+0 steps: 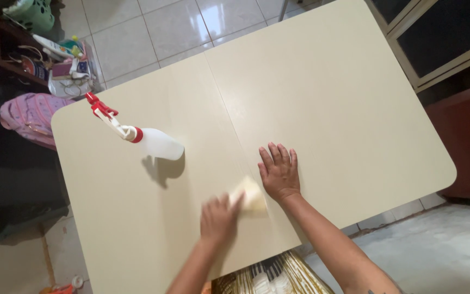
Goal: Wiping a table surface with a cloth.
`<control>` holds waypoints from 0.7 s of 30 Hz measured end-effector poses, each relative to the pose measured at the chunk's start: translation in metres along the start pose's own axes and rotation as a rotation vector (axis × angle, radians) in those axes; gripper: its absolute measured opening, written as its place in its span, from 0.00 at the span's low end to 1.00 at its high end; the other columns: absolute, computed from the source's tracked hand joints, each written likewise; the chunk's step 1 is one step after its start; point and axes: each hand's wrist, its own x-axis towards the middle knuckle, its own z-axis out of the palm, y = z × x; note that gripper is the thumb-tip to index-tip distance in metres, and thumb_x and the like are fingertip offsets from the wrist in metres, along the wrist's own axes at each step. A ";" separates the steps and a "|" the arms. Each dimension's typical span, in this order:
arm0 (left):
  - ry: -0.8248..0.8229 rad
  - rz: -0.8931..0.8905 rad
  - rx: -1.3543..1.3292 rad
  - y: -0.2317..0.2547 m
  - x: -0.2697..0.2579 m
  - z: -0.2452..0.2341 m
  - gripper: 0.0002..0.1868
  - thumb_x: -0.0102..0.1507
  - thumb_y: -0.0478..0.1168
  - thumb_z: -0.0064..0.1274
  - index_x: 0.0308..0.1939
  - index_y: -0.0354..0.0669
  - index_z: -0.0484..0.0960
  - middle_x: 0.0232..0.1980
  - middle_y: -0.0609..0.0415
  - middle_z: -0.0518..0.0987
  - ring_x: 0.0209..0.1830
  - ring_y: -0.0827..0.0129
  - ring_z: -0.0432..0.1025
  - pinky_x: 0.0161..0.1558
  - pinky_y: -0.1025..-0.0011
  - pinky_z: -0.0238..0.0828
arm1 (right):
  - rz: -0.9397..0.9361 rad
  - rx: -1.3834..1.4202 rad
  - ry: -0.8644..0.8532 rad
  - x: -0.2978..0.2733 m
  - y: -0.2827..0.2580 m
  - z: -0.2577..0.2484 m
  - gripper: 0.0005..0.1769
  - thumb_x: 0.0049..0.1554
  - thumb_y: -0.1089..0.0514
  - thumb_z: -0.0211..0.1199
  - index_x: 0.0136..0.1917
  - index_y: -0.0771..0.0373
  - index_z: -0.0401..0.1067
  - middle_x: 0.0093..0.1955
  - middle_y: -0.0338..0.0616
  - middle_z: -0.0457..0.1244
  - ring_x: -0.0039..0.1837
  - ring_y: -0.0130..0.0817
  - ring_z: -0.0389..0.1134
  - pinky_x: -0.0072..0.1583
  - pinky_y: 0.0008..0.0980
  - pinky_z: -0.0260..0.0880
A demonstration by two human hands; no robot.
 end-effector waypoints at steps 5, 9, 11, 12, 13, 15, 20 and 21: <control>0.012 -0.398 -0.014 -0.026 0.117 -0.008 0.30 0.64 0.45 0.54 0.70 0.67 0.68 0.54 0.52 0.75 0.50 0.53 0.70 0.51 0.52 0.62 | 0.004 0.031 0.024 0.004 -0.002 -0.005 0.27 0.64 0.43 0.50 0.74 0.48 0.63 0.77 0.42 0.54 0.78 0.43 0.50 0.78 0.56 0.41; 0.022 -0.534 -0.033 -0.024 0.124 0.005 0.32 0.62 0.46 0.56 0.70 0.69 0.68 0.56 0.53 0.74 0.52 0.53 0.69 0.52 0.52 0.62 | 0.021 0.047 0.020 0.003 -0.002 -0.004 0.26 0.64 0.43 0.50 0.74 0.47 0.63 0.77 0.41 0.54 0.79 0.42 0.49 0.78 0.56 0.40; 0.022 -0.450 -0.048 -0.010 0.085 0.004 0.33 0.61 0.45 0.57 0.71 0.66 0.68 0.56 0.52 0.74 0.51 0.53 0.69 0.52 0.52 0.62 | 0.019 0.060 0.015 0.005 -0.001 -0.003 0.26 0.64 0.43 0.49 0.74 0.47 0.63 0.77 0.41 0.53 0.79 0.42 0.49 0.78 0.56 0.40; 0.012 -0.358 -0.064 -0.002 0.064 0.006 0.34 0.60 0.44 0.57 0.71 0.64 0.68 0.56 0.50 0.74 0.51 0.53 0.69 0.52 0.53 0.62 | 0.030 0.072 0.003 0.004 0.000 -0.002 0.26 0.64 0.43 0.49 0.73 0.47 0.63 0.77 0.41 0.53 0.79 0.41 0.49 0.78 0.56 0.40; 0.009 -0.355 -0.059 0.008 0.036 0.010 0.34 0.60 0.44 0.57 0.71 0.64 0.68 0.56 0.50 0.74 0.51 0.53 0.69 0.52 0.53 0.62 | 0.034 0.076 0.003 0.004 0.000 -0.001 0.26 0.64 0.43 0.49 0.73 0.47 0.63 0.77 0.41 0.53 0.79 0.41 0.49 0.78 0.56 0.40; 0.018 -0.197 -0.059 0.026 -0.023 0.017 0.34 0.58 0.40 0.57 0.69 0.63 0.72 0.53 0.51 0.75 0.47 0.54 0.69 0.51 0.53 0.63 | 0.024 0.046 0.002 0.000 0.001 0.001 0.27 0.64 0.43 0.48 0.74 0.48 0.62 0.77 0.42 0.53 0.79 0.42 0.49 0.78 0.55 0.40; -0.096 -0.036 -0.059 0.010 -0.051 0.013 0.31 0.61 0.39 0.54 0.69 0.65 0.73 0.51 0.52 0.75 0.46 0.55 0.69 0.51 0.54 0.63 | 0.009 0.027 -0.013 0.001 0.002 0.000 0.28 0.64 0.43 0.48 0.75 0.48 0.62 0.77 0.43 0.52 0.79 0.42 0.48 0.78 0.56 0.39; -0.151 -0.029 -0.037 0.004 -0.042 0.005 0.30 0.62 0.39 0.54 0.69 0.66 0.73 0.51 0.52 0.75 0.47 0.54 0.69 0.52 0.54 0.63 | 0.007 0.025 -0.012 0.002 0.001 -0.001 0.28 0.64 0.43 0.48 0.75 0.49 0.62 0.77 0.44 0.53 0.79 0.43 0.48 0.78 0.55 0.39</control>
